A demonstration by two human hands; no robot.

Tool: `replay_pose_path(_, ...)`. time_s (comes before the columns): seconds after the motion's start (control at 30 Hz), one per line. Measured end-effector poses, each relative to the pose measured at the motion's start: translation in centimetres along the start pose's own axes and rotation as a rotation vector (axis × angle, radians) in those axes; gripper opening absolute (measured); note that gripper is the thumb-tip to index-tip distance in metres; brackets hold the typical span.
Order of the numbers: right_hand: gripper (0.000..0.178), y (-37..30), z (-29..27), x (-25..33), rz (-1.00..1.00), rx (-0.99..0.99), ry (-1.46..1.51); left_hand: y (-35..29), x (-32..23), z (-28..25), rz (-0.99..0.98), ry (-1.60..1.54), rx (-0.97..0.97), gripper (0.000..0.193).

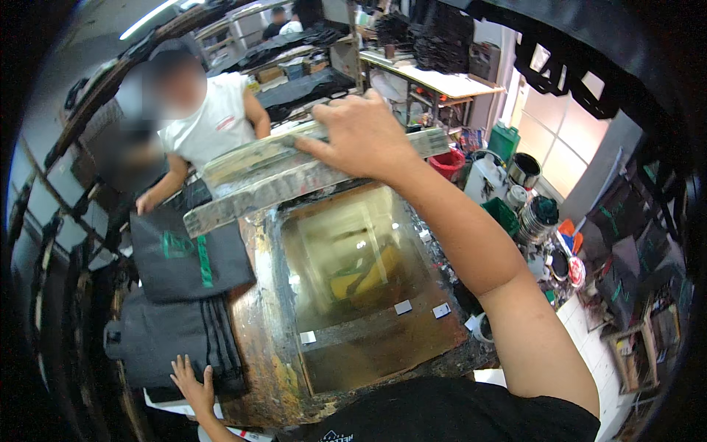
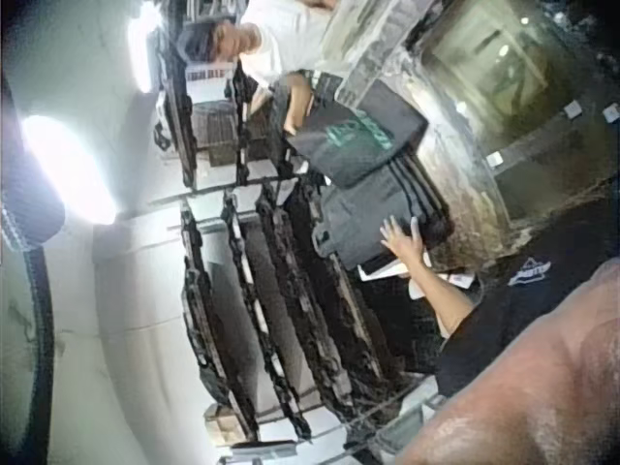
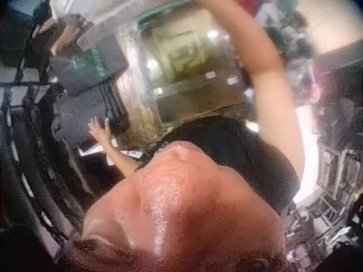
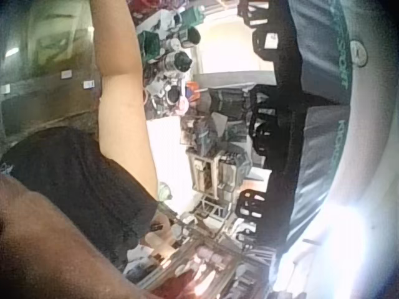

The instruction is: The person performs screen printing on black tote bags by placing a bag on the printing board, lowering a screen over it, and using a squeegee to spread green ink across the design.

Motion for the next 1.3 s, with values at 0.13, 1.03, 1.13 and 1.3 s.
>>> replay_pose_path(0.13,0.063,0.4,-0.4,0.2,0.001,0.018,0.026,-1.9,1.5,1.8,-0.047,-0.041,-0.009,0.068)
replay_pose_path(1.03,0.057,-0.6,-0.7,0.6,0.01,0.049,0.05,5.1,6.2,2.0,-0.081,-0.084,-0.184,0.041)
replay_pose_path(1.13,0.057,-0.5,-0.3,0.7,-0.024,0.024,0.061,6.8,7.8,-2.6,-0.093,-0.266,-0.323,0.045)
replay_pose_path(1.3,0.056,-0.4,-0.6,0.5,-0.013,0.01,0.04,7.7,-6.0,-9.2,0.077,-0.22,-0.323,0.045)
Point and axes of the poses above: each hand's wrist, its own y-axis towards the middle knuckle, its own z-axis out of the palm, x = y × z, the point moved 5 cm from there along y, towards the middle knuckle, and after that the axes turned 1 degree about x, right-handed, at the moved point
